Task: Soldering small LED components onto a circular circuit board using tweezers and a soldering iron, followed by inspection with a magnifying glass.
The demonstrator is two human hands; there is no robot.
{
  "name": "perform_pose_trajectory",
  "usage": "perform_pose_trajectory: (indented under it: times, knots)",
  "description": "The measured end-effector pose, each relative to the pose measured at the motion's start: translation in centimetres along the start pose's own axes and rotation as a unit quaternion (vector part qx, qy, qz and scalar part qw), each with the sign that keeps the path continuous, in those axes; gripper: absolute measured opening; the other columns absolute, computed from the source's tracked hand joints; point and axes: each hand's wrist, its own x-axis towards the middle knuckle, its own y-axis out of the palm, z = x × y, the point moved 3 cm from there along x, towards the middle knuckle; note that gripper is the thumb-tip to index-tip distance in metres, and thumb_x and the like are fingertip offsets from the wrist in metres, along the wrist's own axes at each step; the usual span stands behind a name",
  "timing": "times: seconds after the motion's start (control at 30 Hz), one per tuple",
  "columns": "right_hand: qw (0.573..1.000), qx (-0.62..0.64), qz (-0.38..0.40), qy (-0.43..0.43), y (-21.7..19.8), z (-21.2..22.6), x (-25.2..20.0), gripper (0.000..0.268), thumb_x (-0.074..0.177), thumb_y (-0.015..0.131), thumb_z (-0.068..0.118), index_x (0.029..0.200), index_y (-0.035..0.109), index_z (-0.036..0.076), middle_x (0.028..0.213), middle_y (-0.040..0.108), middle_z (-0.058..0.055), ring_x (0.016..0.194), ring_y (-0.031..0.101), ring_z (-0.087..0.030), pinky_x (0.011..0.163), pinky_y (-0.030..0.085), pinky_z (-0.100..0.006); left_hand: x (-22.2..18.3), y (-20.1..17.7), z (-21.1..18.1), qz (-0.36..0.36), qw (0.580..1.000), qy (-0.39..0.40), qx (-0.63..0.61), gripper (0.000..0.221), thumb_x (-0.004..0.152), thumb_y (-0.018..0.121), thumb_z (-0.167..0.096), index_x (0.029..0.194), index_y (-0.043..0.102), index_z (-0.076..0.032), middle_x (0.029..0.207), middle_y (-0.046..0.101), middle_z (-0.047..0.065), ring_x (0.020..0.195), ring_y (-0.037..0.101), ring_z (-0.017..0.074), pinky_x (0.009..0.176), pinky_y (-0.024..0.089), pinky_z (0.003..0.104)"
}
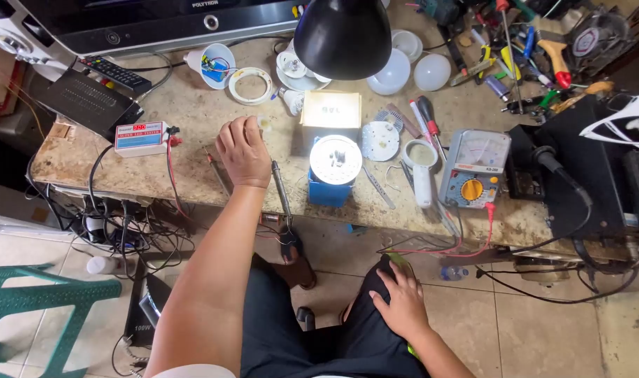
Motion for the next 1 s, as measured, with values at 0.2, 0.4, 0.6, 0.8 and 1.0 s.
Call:
perform_pose_trajectory:
  times: [0.2, 0.4, 0.6, 0.8, 1.0]
  knots:
    - [0.997, 0.036, -0.061, 0.012, -3.0, 1.1, -2.2, 0.050, 0.088, 0.067, 0.053, 0.132, 0.069, 0.030, 0.158, 0.045, 0.001, 0.147, 0.037, -0.029, 0.113, 0.036, -0.056, -0.2, 0.3, 0.0, 0.018, 0.999, -0.001, -0.036, 0.025, 0.101, 0.061, 0.003, 0.121, 0.058, -0.010, 0.115, 0.061, 0.011, 0.104, 0.057, 0.0322, 0.087, 0.051, 0.046]
    - [0.888, 0.036, -0.435, -0.141, -17.4, 6.9, -0.8, 0.024, 0.092, 0.077, 0.011, 0.116, 0.075, 0.011, 0.101, 0.058, -0.011, 0.090, 0.058, -0.030, 0.086, 0.048, -0.043, -0.2, 0.9, -0.1, 0.038, 0.998, 0.008, -0.041, 0.029, 0.094, 0.059, 0.011, 0.117, 0.052, -0.007, 0.119, 0.056, 0.019, 0.106, 0.056, 0.0392, 0.087, 0.050, 0.051]
    - [0.860, -0.153, -0.467, -0.136, -22.5, 6.8, 9.1, 0.018, 0.084, 0.080, 0.029, 0.102, 0.076, 0.030, 0.134, 0.065, -0.012, 0.138, 0.052, -0.040, 0.115, 0.025, -0.070, -1.1, 2.5, 0.6, 0.019, 0.998, 0.049, -0.029, 0.012, 0.106, 0.053, -0.004, 0.117, 0.056, -0.006, 0.116, 0.058, 0.016, 0.108, 0.060, 0.0408, 0.090, 0.048, 0.050]
    - [0.863, -0.183, -0.462, -0.085, -22.9, 4.5, 11.9, 0.009, 0.088, 0.077, 0.017, 0.095, 0.079, 0.022, 0.134, 0.069, -0.015, 0.143, 0.051, -0.042, 0.113, 0.017, -0.078, -1.7, 2.8, 0.7, 0.033, 0.997, 0.039, -0.061, 0.011, 0.106, 0.054, -0.004, 0.117, 0.055, -0.004, 0.117, 0.055, 0.017, 0.110, 0.056, 0.0438, 0.091, 0.046, 0.054]
    - [0.884, -0.166, -0.434, -0.051, -21.9, 5.9, 11.0, 0.011, 0.090, 0.076, 0.029, 0.094, 0.081, 0.020, 0.142, 0.067, -0.015, 0.154, 0.043, -0.042, 0.115, 0.005, -0.080, -2.0, 3.1, 0.9, -0.002, 0.999, 0.040, -0.033, 0.019, 0.101, 0.054, -0.001, 0.117, 0.054, -0.010, 0.112, 0.056, 0.013, 0.106, 0.058, 0.0379, 0.087, 0.045, 0.048]
